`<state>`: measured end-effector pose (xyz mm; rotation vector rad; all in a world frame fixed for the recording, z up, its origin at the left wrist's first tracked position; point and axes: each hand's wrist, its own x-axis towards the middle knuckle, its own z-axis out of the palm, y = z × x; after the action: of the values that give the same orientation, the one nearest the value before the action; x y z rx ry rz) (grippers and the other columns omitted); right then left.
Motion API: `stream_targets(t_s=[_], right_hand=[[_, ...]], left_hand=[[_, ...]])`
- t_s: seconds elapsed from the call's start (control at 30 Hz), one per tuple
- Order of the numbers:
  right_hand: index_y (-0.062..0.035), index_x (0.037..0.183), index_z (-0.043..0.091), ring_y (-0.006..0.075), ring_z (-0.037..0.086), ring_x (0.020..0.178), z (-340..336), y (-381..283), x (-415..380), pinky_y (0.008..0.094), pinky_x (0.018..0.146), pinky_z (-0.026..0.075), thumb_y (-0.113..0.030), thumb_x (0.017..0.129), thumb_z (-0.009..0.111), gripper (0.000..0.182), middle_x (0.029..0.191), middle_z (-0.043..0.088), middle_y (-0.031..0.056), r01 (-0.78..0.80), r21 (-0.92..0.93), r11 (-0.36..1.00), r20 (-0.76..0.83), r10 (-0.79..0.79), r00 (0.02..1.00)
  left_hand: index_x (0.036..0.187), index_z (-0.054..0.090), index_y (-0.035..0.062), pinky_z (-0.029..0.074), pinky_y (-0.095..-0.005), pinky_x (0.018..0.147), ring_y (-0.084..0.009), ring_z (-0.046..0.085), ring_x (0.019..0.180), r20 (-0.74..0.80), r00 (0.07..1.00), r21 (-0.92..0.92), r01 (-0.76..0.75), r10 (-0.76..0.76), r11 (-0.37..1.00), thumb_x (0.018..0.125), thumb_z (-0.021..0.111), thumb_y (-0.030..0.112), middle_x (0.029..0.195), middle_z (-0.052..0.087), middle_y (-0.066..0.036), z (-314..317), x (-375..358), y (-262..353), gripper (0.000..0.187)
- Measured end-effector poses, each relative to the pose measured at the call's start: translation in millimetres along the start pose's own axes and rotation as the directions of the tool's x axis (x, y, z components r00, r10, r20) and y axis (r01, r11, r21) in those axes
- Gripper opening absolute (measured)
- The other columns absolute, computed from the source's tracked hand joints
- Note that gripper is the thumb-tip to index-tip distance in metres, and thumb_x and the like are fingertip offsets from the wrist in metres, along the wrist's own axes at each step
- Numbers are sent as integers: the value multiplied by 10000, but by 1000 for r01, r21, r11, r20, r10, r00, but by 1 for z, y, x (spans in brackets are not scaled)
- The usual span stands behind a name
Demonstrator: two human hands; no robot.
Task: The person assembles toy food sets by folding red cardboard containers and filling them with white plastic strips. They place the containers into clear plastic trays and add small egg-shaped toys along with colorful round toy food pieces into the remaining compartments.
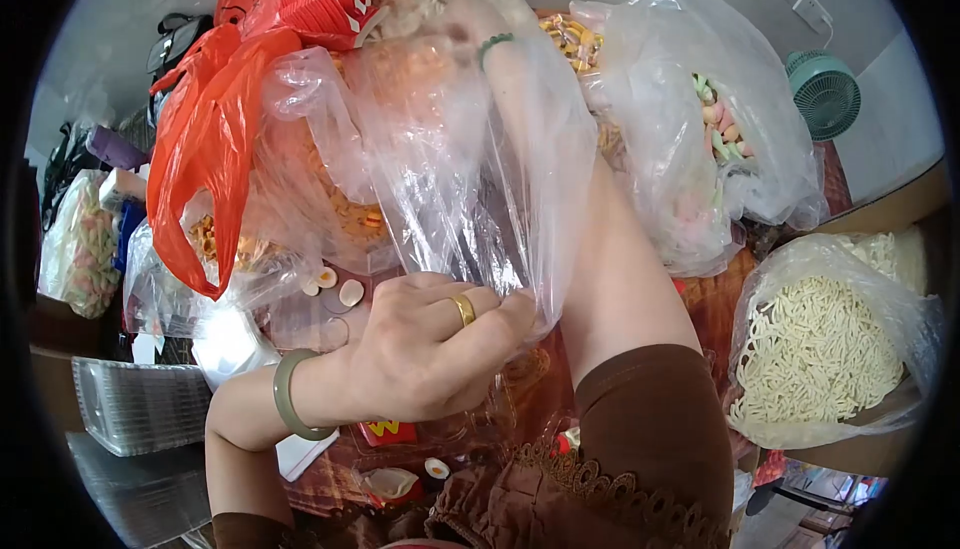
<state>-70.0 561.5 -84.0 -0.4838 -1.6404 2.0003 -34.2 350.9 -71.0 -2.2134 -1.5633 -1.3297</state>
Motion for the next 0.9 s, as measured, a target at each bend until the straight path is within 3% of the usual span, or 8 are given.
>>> stream_targets(t_s=[0.23,0.5,0.57,0.6,0.63,0.67,0.8,0.9], right_hand=[[-70,1145,582,193,549,1044,23,-22,61,306,848,448,-205,851,545,326,1152,574,59,-55,-67,996,-36,52,998],[-71,1141,582,198,559,1030,8,-68,5,314,820,469,-150,844,557,309,1147,576,50,-8,-165,986,-68,-3,998],[-55,1116,589,196,606,947,-12,-49,38,308,701,521,-124,855,552,273,1056,618,53,510,-795,330,389,-368,844],[-55,1116,589,196,606,947,-12,-46,43,308,701,521,-124,855,552,273,1056,618,53,523,-793,313,397,-385,833],[-49,1091,594,185,620,899,-8,-45,47,292,636,525,-152,864,555,252,1006,629,60,381,-392,837,190,-332,924],[-43,1065,599,173,633,850,-8,-45,49,277,571,530,-181,873,557,240,957,641,67,124,221,967,77,-144,987],[-69,954,639,173,636,753,-15,-53,49,281,554,525,-252,839,604,219,883,655,38,59,484,873,20,-78,997],[-100,951,625,159,626,717,-11,-68,26,255,528,515,-289,845,586,220,880,653,38,-189,533,824,-71,267,961]], left_hand=[[883,558,30,458,-297,469,-188,570,540,-81,996,39,-25,28,999,679,621,51,620,511,-34,-12,5,-7,214],[988,555,-10,416,-208,531,-40,509,612,-336,785,-364,402,-521,840,802,653,19,683,600,-34,-92,39,-26,212],[977,569,-24,425,-205,554,-37,513,637,-361,775,-310,425,-519,850,804,670,55,704,616,-38,-112,54,-28,215],[977,569,-24,425,-205,554,-37,513,637,-375,781,-302,406,-499,863,804,670,55,704,616,-38,-119,64,-28,215],[976,580,-27,438,-214,564,-54,533,633,-390,766,-261,441,-511,859,797,670,78,709,624,-48,-123,74,-30,226],[974,592,-31,451,-224,574,-72,552,629,-406,749,-221,476,-524,851,790,670,101,715,632,-58,-128,84,-32,240],[987,607,-30,491,-264,618,-130,614,665,-454,755,-58,506,-474,861,760,660,128,765,659,-98,-144,118,-50,282],[996,617,-19,514,-312,695,-201,656,764,-440,694,-34,621,-570,783,729,653,148,829,677,-129,-148,136,-47,317]])
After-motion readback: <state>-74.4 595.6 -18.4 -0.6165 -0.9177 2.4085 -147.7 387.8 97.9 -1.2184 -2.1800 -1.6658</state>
